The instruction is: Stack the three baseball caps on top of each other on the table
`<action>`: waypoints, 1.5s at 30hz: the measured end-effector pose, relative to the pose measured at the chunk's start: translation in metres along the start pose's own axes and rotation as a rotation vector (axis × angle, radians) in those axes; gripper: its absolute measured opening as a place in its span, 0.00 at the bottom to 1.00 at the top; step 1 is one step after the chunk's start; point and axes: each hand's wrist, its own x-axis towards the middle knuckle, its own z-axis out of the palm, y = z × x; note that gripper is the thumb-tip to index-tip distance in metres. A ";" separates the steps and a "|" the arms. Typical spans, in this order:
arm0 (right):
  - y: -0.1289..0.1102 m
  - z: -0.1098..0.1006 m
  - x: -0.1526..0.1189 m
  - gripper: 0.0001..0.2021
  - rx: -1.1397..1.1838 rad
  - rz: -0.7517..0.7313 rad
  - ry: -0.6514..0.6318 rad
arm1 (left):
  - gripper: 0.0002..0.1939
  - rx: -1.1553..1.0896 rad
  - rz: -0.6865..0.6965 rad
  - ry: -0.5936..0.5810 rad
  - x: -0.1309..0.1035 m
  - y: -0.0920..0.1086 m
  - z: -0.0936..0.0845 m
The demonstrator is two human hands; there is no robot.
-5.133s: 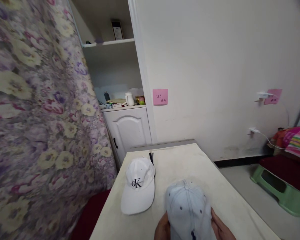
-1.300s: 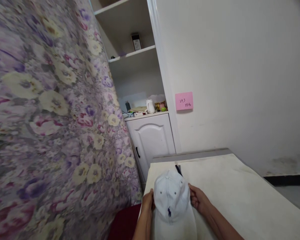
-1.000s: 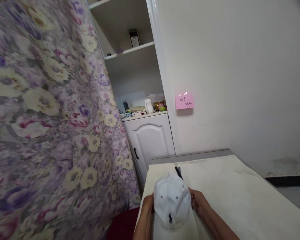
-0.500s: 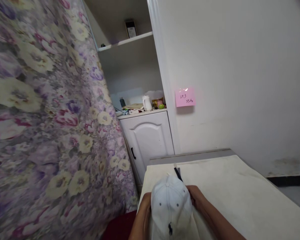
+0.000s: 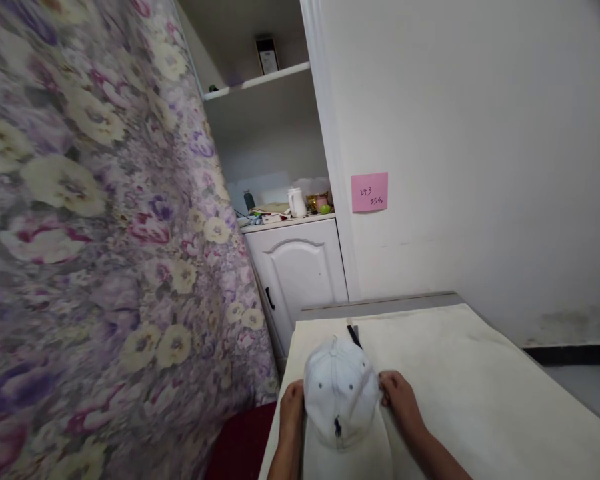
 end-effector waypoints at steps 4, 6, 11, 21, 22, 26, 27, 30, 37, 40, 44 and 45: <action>0.001 -0.014 -0.057 0.17 0.087 -0.078 0.029 | 0.29 -0.127 -0.017 -0.054 -0.067 -0.012 -0.020; -0.001 -0.016 -0.080 0.19 0.097 -0.097 0.028 | 0.35 -0.141 -0.013 -0.064 -0.098 -0.018 -0.020; -0.005 -0.010 -0.111 0.18 0.047 -0.136 0.040 | 0.39 0.149 0.246 0.002 -0.128 -0.039 -0.001; 0.002 -0.006 -0.124 0.19 0.061 -0.159 0.023 | 0.34 0.294 0.363 0.083 -0.135 -0.047 0.012; 0.003 -0.007 -0.126 0.18 0.070 -0.155 0.017 | 0.33 0.331 0.429 0.128 -0.140 -0.050 0.015; 0.004 -0.008 -0.132 0.16 0.120 -0.138 -0.007 | 0.28 0.561 0.796 0.235 -0.153 -0.065 0.025; 0.004 -0.007 -0.133 0.16 0.134 -0.136 -0.016 | 0.28 0.603 0.847 0.221 -0.153 -0.068 0.026; 0.002 -0.006 -0.134 0.16 0.167 -0.135 -0.035 | 0.29 0.672 0.879 0.183 -0.152 -0.071 0.024; 0.000 -0.009 -0.139 0.14 0.200 -0.149 -0.037 | 0.29 0.784 0.799 0.215 -0.166 -0.051 0.026; 0.002 -0.010 -0.142 0.14 0.210 -0.154 -0.041 | 0.28 0.872 0.750 0.211 -0.175 -0.041 0.030; 0.004 -0.009 -0.142 0.14 0.212 -0.150 -0.048 | 0.27 0.944 0.721 0.175 -0.179 -0.030 0.029; 0.004 -0.009 -0.142 0.14 0.212 -0.149 -0.048 | 0.27 0.951 0.721 0.174 -0.180 -0.028 0.029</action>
